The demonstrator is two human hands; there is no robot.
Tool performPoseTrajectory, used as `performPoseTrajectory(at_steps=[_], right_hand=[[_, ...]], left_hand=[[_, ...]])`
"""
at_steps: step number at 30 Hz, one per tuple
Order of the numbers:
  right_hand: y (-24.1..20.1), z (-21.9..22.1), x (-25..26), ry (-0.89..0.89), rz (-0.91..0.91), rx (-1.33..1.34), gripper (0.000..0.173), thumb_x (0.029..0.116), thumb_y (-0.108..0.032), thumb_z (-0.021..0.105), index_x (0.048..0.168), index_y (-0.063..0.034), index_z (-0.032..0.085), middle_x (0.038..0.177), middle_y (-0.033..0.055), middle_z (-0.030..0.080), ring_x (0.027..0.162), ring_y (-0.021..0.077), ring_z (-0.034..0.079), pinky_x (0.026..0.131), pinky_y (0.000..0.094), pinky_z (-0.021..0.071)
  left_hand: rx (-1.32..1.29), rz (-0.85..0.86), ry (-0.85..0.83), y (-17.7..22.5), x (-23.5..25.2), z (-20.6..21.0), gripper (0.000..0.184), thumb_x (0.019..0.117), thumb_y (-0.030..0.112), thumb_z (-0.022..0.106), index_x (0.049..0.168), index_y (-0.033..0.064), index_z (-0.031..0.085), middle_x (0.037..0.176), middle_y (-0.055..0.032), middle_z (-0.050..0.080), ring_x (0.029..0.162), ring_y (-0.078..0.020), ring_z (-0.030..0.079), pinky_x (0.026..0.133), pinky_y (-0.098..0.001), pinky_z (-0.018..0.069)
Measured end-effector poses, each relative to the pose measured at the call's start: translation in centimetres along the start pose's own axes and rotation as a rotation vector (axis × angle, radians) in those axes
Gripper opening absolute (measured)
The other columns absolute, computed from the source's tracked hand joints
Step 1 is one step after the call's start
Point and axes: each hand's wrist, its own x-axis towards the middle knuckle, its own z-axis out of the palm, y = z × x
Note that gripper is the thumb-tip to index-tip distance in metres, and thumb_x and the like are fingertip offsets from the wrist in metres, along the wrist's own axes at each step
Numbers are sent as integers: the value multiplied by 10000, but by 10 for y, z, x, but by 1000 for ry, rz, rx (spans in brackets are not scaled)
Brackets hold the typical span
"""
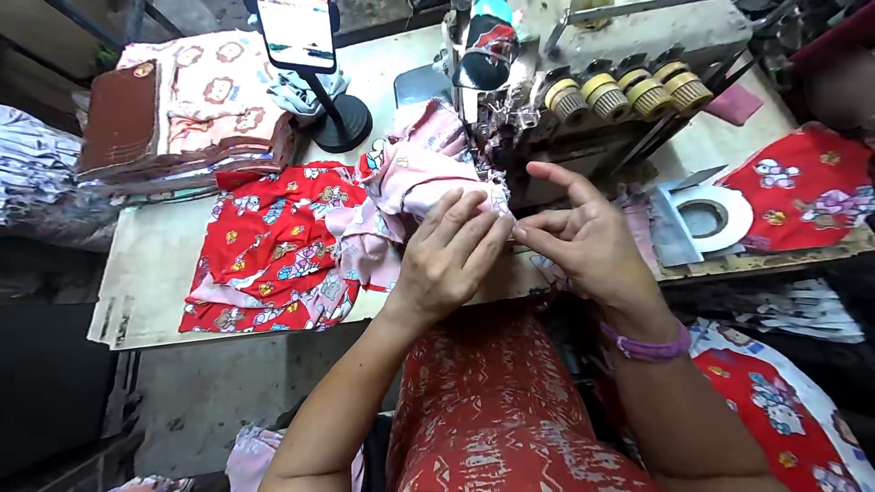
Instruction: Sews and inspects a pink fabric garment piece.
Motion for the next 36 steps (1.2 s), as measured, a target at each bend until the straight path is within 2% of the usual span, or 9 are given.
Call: performPoseTrajectory(at_steps=[4,7,11,14,21,27,30,32,36], right_hand=[[16,-1,2,-17,64,-52,650,889,-58,721,1482,-131,466,852,-29,750,677,5,679,645,165,559],[4,-23,5,-24,68,-108,590,888,-88,721,1435,-162,512,838,-69,748,612,-27,638,540,138,518],[-5,-29,6,-21,-98,-220,410,866,-63,695,1271,-88,636,928,-70,738,753,-35,677,690,143,572],[12,-7,4,44,-357,-449,229,933,-92,634,1105,-11,762,990,46,768,892,19,715,829,180,583],[1,26,18,191,-472,-974,317,935,-89,544,1134,-38,785,754,101,666,687,252,632,635,378,508],[3,27,10,159,-391,-930,327,969,-94,555,1227,-3,735,925,142,764,787,243,718,758,381,574],[5,23,6,133,-380,-841,313,991,-137,580,1227,9,726,983,139,767,808,184,719,782,309,574],[7,22,4,121,-390,-745,272,999,-143,581,1144,8,755,913,104,756,750,87,680,744,212,553],[20,31,6,62,-419,-471,239,1000,-96,581,1086,52,748,927,91,751,756,-6,662,741,137,547]], left_hand=[[25,-51,-78,15,-16,10,183,962,-14,586,999,-13,765,1017,-166,769,1074,-333,720,1016,-441,536],[64,-116,-101,32,-1,8,191,958,-6,573,972,-10,764,987,-155,772,1001,-313,741,924,-409,576],[69,-175,-126,41,12,-1,198,950,-27,557,977,-21,753,986,-158,767,977,-290,742,879,-359,581],[45,-199,-176,24,6,-7,208,963,-15,547,1006,-29,750,1006,-160,766,1028,-300,736,925,-375,573],[-264,-113,-203,-60,15,2,200,916,37,581,968,-2,770,1067,-141,749,1107,-299,691,984,-392,538],[-125,-328,-337,-94,54,7,316,983,174,533,813,-22,713,988,-189,744,977,-372,715,801,-549,538],[-82,-484,-544,-101,81,1,275,978,124,606,1203,-1,703,1333,-221,628,1102,-418,660,898,-590,507],[-67,-562,-676,-104,87,-6,395,991,139,612,1380,71,630,1401,-225,563,1139,-436,624,904,-612,485],[-46,-604,-573,-108,59,-33,213,1009,148,594,1078,-10,721,1218,-258,611,1001,-427,658,816,-598,521]])
